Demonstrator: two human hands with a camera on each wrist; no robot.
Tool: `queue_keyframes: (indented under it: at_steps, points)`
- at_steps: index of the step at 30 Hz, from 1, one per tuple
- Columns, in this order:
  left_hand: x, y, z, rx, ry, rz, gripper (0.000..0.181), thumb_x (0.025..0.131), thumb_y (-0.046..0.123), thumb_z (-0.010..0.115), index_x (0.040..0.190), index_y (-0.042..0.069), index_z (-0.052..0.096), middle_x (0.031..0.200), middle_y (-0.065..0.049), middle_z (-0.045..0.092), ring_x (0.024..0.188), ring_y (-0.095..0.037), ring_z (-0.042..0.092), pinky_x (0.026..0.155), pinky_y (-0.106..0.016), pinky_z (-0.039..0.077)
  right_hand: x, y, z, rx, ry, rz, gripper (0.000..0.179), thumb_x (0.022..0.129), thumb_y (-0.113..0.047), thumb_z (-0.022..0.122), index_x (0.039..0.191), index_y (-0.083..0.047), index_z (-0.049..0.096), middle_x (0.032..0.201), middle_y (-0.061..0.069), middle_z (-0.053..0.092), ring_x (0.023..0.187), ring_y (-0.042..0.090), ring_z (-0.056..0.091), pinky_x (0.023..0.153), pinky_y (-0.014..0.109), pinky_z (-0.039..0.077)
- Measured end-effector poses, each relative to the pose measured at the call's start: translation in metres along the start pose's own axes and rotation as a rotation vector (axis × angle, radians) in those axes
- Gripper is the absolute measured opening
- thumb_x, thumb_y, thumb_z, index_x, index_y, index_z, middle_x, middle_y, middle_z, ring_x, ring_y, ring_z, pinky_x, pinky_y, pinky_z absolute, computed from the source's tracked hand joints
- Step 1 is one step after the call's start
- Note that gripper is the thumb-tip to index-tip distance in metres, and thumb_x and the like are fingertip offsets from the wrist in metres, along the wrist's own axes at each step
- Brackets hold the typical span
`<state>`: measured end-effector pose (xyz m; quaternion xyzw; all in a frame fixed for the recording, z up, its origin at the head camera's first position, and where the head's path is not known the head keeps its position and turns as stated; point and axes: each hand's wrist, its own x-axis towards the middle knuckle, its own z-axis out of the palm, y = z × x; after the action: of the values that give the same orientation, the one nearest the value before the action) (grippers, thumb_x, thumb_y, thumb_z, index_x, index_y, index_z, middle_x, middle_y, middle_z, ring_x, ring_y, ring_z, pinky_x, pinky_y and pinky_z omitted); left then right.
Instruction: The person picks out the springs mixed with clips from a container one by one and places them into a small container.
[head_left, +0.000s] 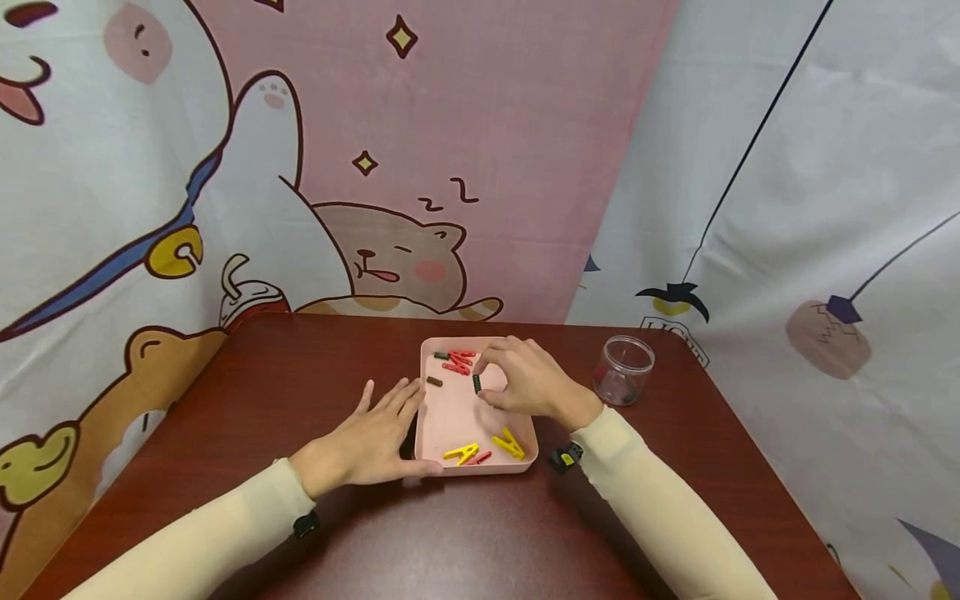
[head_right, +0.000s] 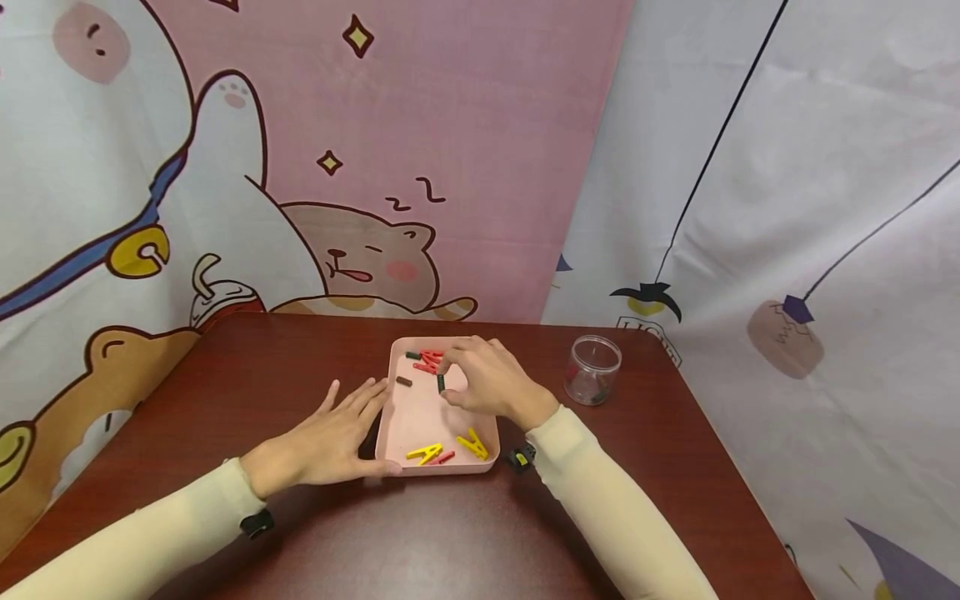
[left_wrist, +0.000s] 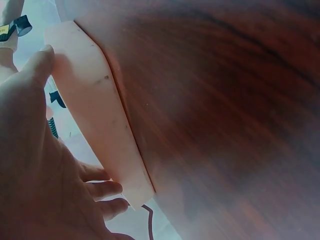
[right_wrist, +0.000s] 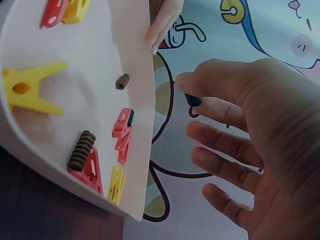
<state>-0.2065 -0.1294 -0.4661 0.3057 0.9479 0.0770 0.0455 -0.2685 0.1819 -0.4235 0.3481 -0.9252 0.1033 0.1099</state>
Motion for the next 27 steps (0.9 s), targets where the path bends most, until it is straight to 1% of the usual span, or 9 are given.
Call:
queue_keyframes:
  at_steps: [3, 6, 10, 13, 20, 27]
  points:
    - [0.0, -0.001, 0.0, -0.006, 0.007, 0.003, 0.132, 0.098, 0.096, 0.061, 0.182, -0.001, 0.032, 0.194, -0.022, 0.026, 0.182, -0.045, 0.026, 0.138, -0.088, 0.016, -0.004, 0.001, -0.001, -0.005, 0.013, -0.001, 0.029, 0.095, -0.039, 0.094, 0.118, -0.024, 0.086, 0.133, -0.002, 0.082, 0.13, 0.027, 0.074, 0.105, 0.054, 0.061]
    - [-0.001, -0.001, 0.0, -0.002, 0.004, 0.002, 0.132, 0.098, 0.096, 0.06, 0.183, -0.001, 0.031, 0.194, -0.021, 0.026, 0.182, -0.044, 0.026, 0.139, -0.087, 0.016, -0.009, 0.003, -0.002, -0.006, 0.007, 0.021, 0.03, 0.096, -0.039, 0.094, 0.121, -0.024, 0.086, 0.136, -0.001, 0.081, 0.132, 0.028, 0.073, 0.108, 0.054, 0.06]
    - [0.0, -0.001, 0.0, -0.002, 0.005, 0.002, 0.132, 0.097, 0.096, 0.06, 0.182, -0.001, 0.031, 0.194, -0.021, 0.025, 0.182, -0.044, 0.027, 0.139, -0.087, 0.016, -0.013, 0.005, -0.004, 0.003, 0.004, 0.042, 0.032, 0.096, -0.038, 0.095, 0.123, -0.022, 0.086, 0.139, 0.0, 0.081, 0.133, 0.029, 0.073, 0.108, 0.054, 0.061]
    - [0.0, -0.001, 0.001, 0.004, 0.005, 0.002, 0.132, 0.097, 0.097, 0.06, 0.182, -0.001, 0.032, 0.194, -0.021, 0.026, 0.181, -0.044, 0.027, 0.139, -0.087, 0.016, -0.016, 0.007, -0.006, 0.006, 0.012, 0.043, 0.033, 0.095, -0.036, 0.097, 0.123, -0.022, 0.087, 0.139, 0.001, 0.082, 0.131, 0.03, 0.074, 0.107, 0.055, 0.062]
    - [0.0, -0.001, 0.001, 0.008, 0.012, 0.005, 0.132, 0.097, 0.097, 0.061, 0.182, 0.0, 0.032, 0.194, -0.021, 0.028, 0.181, -0.043, 0.028, 0.139, -0.087, 0.017, -0.027, 0.015, -0.014, 0.017, 0.056, 0.042, 0.032, 0.093, -0.033, 0.097, 0.121, -0.021, 0.087, 0.131, 0.003, 0.083, 0.125, 0.029, 0.075, 0.103, 0.055, 0.064]
    - [0.0, -0.002, 0.002, 0.008, 0.004, -0.002, 0.133, 0.097, 0.097, 0.06, 0.183, 0.0, 0.03, 0.194, -0.021, 0.026, 0.182, -0.044, 0.026, 0.14, -0.086, 0.015, -0.038, 0.025, -0.021, 0.005, 0.076, 0.078, 0.032, 0.093, -0.028, 0.097, 0.123, -0.02, 0.087, 0.131, 0.004, 0.083, 0.128, 0.031, 0.075, 0.106, 0.059, 0.062]
